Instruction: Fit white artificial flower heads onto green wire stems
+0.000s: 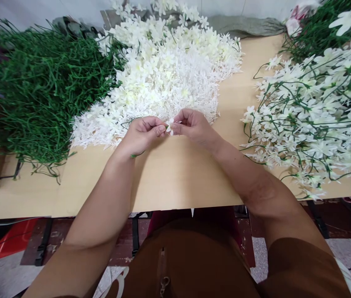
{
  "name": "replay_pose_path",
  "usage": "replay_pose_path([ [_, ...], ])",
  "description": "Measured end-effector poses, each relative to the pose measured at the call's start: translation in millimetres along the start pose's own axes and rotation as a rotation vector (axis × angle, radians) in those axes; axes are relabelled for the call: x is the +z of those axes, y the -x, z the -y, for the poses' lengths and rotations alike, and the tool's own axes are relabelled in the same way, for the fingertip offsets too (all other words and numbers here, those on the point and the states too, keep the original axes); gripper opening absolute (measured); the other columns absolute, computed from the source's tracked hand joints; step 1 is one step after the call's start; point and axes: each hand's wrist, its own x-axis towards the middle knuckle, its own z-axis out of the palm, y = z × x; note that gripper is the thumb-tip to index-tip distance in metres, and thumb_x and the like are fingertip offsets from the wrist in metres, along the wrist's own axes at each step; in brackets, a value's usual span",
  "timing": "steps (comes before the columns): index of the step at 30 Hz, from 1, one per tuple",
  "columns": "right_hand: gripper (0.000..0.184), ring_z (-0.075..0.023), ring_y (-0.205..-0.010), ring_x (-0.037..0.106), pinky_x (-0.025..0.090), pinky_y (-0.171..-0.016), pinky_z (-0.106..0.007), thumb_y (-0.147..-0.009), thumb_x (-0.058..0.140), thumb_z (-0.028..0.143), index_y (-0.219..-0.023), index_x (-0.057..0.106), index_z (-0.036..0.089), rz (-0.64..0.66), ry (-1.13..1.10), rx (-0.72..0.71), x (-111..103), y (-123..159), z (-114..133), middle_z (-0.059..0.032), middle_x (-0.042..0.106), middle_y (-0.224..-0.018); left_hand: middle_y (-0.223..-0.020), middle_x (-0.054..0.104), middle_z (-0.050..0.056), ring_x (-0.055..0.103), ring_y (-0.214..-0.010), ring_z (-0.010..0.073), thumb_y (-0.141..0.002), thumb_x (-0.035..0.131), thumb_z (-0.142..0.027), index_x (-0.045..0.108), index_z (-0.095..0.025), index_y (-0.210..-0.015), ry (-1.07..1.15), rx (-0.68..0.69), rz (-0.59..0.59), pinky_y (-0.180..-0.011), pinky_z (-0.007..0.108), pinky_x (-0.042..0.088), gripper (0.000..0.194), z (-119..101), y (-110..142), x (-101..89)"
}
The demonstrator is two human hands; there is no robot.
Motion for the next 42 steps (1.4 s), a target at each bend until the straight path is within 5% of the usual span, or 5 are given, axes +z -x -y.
replay_pose_path([
  [7, 0.039, -0.0143, -0.075, 0.056, 0.048, -0.072, -0.030, -0.066, 0.079, 0.051, -0.070, 0.056, 0.020, -0.064, 0.365, -0.242, 3, 5, 1, -0.0017, 0.059, -0.075, -0.064, 0.061, 0.001, 0.050, -0.061, 0.0115, -0.072, 0.069, -0.036, 0.063, -0.016, -0.068, -0.101, -0.001, -0.048, -0.059, 0.024, 0.038, 0.021, 2, 1, 2.2],
  [17, 0.045, -0.0101, -0.063, 0.055, 0.045, -0.060, -0.026, -0.054, 0.087, 0.047, -0.067, 0.054, 0.018, 0.069, 0.117, 0.006, -1, 2, 1, 0.0009, 0.062, -0.067, -0.058, 0.052, 0.000, 0.043, -0.057, 0.0112, -0.072, 0.068, -0.036, 0.059, -0.017, -0.062, -0.087, 0.007, 0.020, -0.055, 0.025, 0.033, 0.024, 2, 3, 3.9],
  [25, 0.042, -0.0098, -0.064, 0.057, 0.045, -0.061, -0.025, -0.053, 0.089, 0.041, -0.063, 0.055, 0.018, 0.196, 0.109, 0.044, -11, -1, 0, 0.0013, 0.064, -0.067, -0.053, 0.043, -0.003, 0.033, -0.051, 0.0097, -0.072, 0.067, -0.024, 0.053, -0.018, -0.055, -0.005, -0.063, 0.093, -0.053, 0.027, 0.025, 0.022, -1, 3, 11.0],
  [42, 0.044, -0.0111, -0.062, 0.055, 0.042, -0.059, -0.025, -0.051, 0.089, 0.042, -0.067, 0.058, 0.016, 0.066, 0.104, 0.079, -6, 1, 2, 0.0011, 0.059, -0.063, -0.055, 0.048, -0.002, 0.038, -0.052, 0.0092, -0.074, 0.058, -0.021, 0.053, -0.017, -0.062, -0.086, -0.047, 0.048, -0.052, 0.024, 0.028, 0.013, 0, 2, 7.6],
])
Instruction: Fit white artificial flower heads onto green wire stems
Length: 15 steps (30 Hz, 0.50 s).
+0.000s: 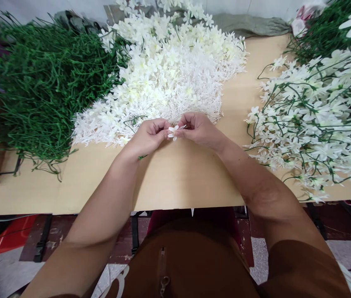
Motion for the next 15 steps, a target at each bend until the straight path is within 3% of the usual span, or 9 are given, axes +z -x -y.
replay_pose_path([
  [9, 0.046, -0.0090, -0.059, 0.055, 0.042, -0.057, -0.023, -0.049, 0.090, 0.043, -0.066, 0.056, 0.017, 0.060, 0.033, 0.064, 0.2, -0.6, -5.0, 0.0030, 0.059, -0.061, -0.053, 0.044, -0.004, 0.034, -0.051, 0.0069, -0.073, 0.053, -0.016, 0.050, -0.016, -0.059, 0.015, 0.051, 0.071, -0.050, 0.022, 0.025, 0.014, 6.5, -0.1, 2.5],
  [15, 0.044, -0.0087, -0.061, 0.059, 0.046, -0.060, -0.023, -0.051, 0.089, 0.040, -0.066, 0.056, 0.016, 0.057, -0.098, 0.014, -1.5, -1.1, -0.1, 0.0030, 0.063, -0.063, -0.056, 0.051, -0.002, 0.042, -0.053, 0.0074, -0.073, 0.066, -0.031, 0.054, -0.015, -0.061, 0.162, 0.062, 0.070, -0.052, 0.021, 0.031, 0.023, 3.3, -1.9, 1.9],
])
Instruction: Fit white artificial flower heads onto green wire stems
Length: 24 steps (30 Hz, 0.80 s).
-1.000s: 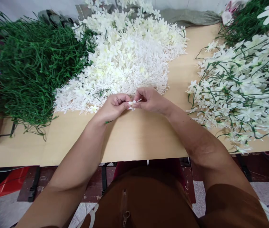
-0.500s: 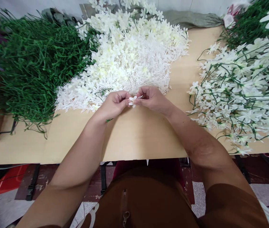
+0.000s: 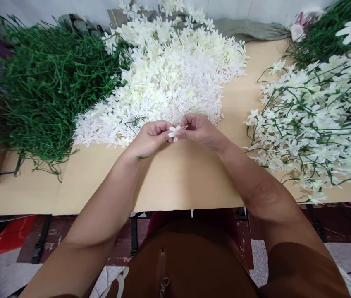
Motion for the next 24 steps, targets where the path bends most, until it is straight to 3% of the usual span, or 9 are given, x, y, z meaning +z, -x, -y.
replay_pose_path([
  [7, 0.039, -0.0092, -0.063, 0.063, 0.049, -0.062, -0.022, -0.057, 0.088, 0.039, -0.072, 0.059, 0.016, 0.059, -0.081, -0.006, -4, 0, 4, 0.0018, 0.067, -0.064, -0.055, 0.047, -0.002, 0.037, -0.048, 0.0066, -0.073, 0.066, -0.058, 0.063, -0.015, -0.069, -0.011, -0.036, 0.106, -0.044, 0.022, 0.025, 0.043, -3, 2, -4.5],
  [15, 0.037, -0.0111, -0.067, 0.068, 0.052, -0.066, -0.023, -0.059, 0.087, 0.037, -0.070, 0.058, 0.016, 0.150, -0.212, 0.072, -5, 0, 1, 0.0015, 0.069, -0.065, -0.064, 0.052, 0.000, 0.044, -0.058, 0.0092, -0.076, 0.064, -0.058, 0.056, -0.017, -0.064, 0.088, 0.060, 0.075, -0.055, 0.024, 0.035, 0.043, 2, 4, 7.4],
  [24, 0.034, -0.0110, -0.069, 0.068, 0.053, -0.068, -0.023, -0.060, 0.087, 0.031, -0.069, 0.058, 0.016, 0.239, -0.074, 0.056, -11, 0, 4, 0.0010, 0.071, -0.069, -0.063, 0.048, -0.001, 0.044, -0.063, 0.0103, -0.076, 0.063, -0.059, 0.053, -0.017, -0.060, 0.136, 0.083, 0.121, -0.058, 0.025, 0.034, 0.047, 4, 5, 12.0],
])
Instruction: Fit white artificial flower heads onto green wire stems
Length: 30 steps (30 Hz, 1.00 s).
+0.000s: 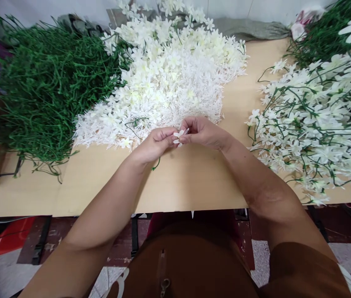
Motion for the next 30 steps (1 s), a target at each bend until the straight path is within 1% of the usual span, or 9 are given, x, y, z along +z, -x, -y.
replay_pose_path([
  [8, 0.041, -0.0098, -0.062, 0.063, 0.050, -0.061, -0.022, -0.053, 0.090, 0.032, -0.068, 0.056, 0.016, -0.102, 0.114, -0.011, 7, -1, -5, 0.0021, 0.066, -0.065, -0.061, 0.044, -0.001, 0.040, -0.059, 0.0094, -0.077, 0.059, -0.060, 0.047, -0.017, -0.058, -0.029, -0.039, 0.013, -0.053, 0.024, 0.032, 0.048, -4, 5, -3.7],
  [11, 0.041, -0.0106, -0.063, 0.063, 0.051, -0.064, -0.024, -0.054, 0.089, 0.036, -0.069, 0.056, 0.017, -0.128, 0.089, -0.052, 11, -1, -4, 0.0023, 0.065, -0.066, -0.063, 0.047, 0.000, 0.042, -0.061, 0.0094, -0.076, 0.061, -0.060, 0.050, -0.017, -0.061, 0.000, -0.022, -0.012, -0.054, 0.023, 0.034, 0.047, -3, 5, -5.9],
  [16, 0.043, -0.0107, -0.060, 0.060, 0.050, -0.061, -0.025, -0.052, 0.089, 0.040, -0.068, 0.057, 0.017, -0.140, 0.128, -0.041, 14, -2, -1, 0.0036, 0.061, -0.060, -0.062, 0.049, 0.000, 0.046, -0.061, 0.0094, -0.075, 0.064, -0.057, 0.053, -0.016, -0.060, 0.013, 0.001, 0.015, -0.055, 0.023, 0.038, 0.045, -2, 4, -8.6],
  [20, 0.044, -0.0115, -0.061, 0.060, 0.048, -0.059, -0.025, -0.051, 0.089, 0.042, -0.067, 0.056, 0.018, -0.189, 0.191, -0.006, 11, -3, 2, 0.0028, 0.061, -0.060, -0.058, 0.048, -0.002, 0.043, -0.054, 0.0083, -0.075, 0.065, -0.054, 0.054, -0.017, -0.061, -0.038, -0.053, -0.005, -0.051, 0.023, 0.035, 0.041, -4, 2, -9.1],
  [22, 0.043, -0.0109, -0.061, 0.059, 0.046, -0.058, -0.024, -0.053, 0.088, 0.042, -0.068, 0.056, 0.018, -0.168, 0.239, 0.023, 7, 0, 7, 0.0024, 0.062, -0.061, -0.053, 0.046, -0.003, 0.040, -0.048, 0.0076, -0.077, 0.063, -0.053, 0.057, -0.017, -0.062, -0.115, -0.099, 0.049, -0.048, 0.023, 0.032, 0.040, -7, 0, -11.2],
  [24, 0.039, -0.0105, -0.061, 0.059, 0.045, -0.058, -0.023, -0.058, 0.086, 0.042, -0.070, 0.058, 0.017, -0.084, 0.309, 0.065, 2, 6, 14, 0.0015, 0.064, -0.063, -0.053, 0.050, -0.002, 0.041, -0.048, 0.0079, -0.080, 0.061, -0.053, 0.060, -0.016, -0.063, -0.220, -0.101, 0.060, -0.048, 0.023, 0.032, 0.041, -9, -2, -16.7],
  [27, 0.032, -0.0124, -0.065, 0.062, 0.045, -0.059, -0.024, -0.063, 0.082, 0.039, -0.076, 0.064, 0.016, 0.067, 0.492, 0.176, -6, 19, 29, -0.0016, 0.068, -0.070, -0.056, 0.056, 0.001, 0.047, -0.052, 0.0092, -0.082, 0.059, -0.053, 0.063, -0.015, -0.062, -0.340, -0.004, -0.180, -0.052, 0.023, 0.036, 0.043, -8, -3, -29.9],
  [28, 0.030, -0.0132, -0.067, 0.063, 0.045, -0.059, -0.025, -0.064, 0.082, 0.038, -0.077, 0.066, 0.016, 0.073, 0.565, 0.210, -9, 23, 33, -0.0026, 0.069, -0.072, -0.055, 0.056, 0.001, 0.048, -0.053, 0.0093, -0.083, 0.058, -0.052, 0.063, -0.015, -0.062, -0.356, 0.033, -0.290, -0.053, 0.023, 0.036, 0.043, -7, -4, -34.5],
  [30, 0.027, -0.0139, -0.067, 0.062, 0.045, -0.060, -0.027, -0.064, 0.081, 0.036, -0.078, 0.069, 0.016, -0.009, 0.689, 0.223, -12, 29, 40, -0.0036, 0.069, -0.075, -0.054, 0.054, 0.000, 0.047, -0.052, 0.0090, -0.085, 0.057, -0.050, 0.062, -0.016, -0.062, -0.363, 0.099, -0.453, -0.053, 0.023, 0.037, 0.041, -6, -4, -41.6],
])
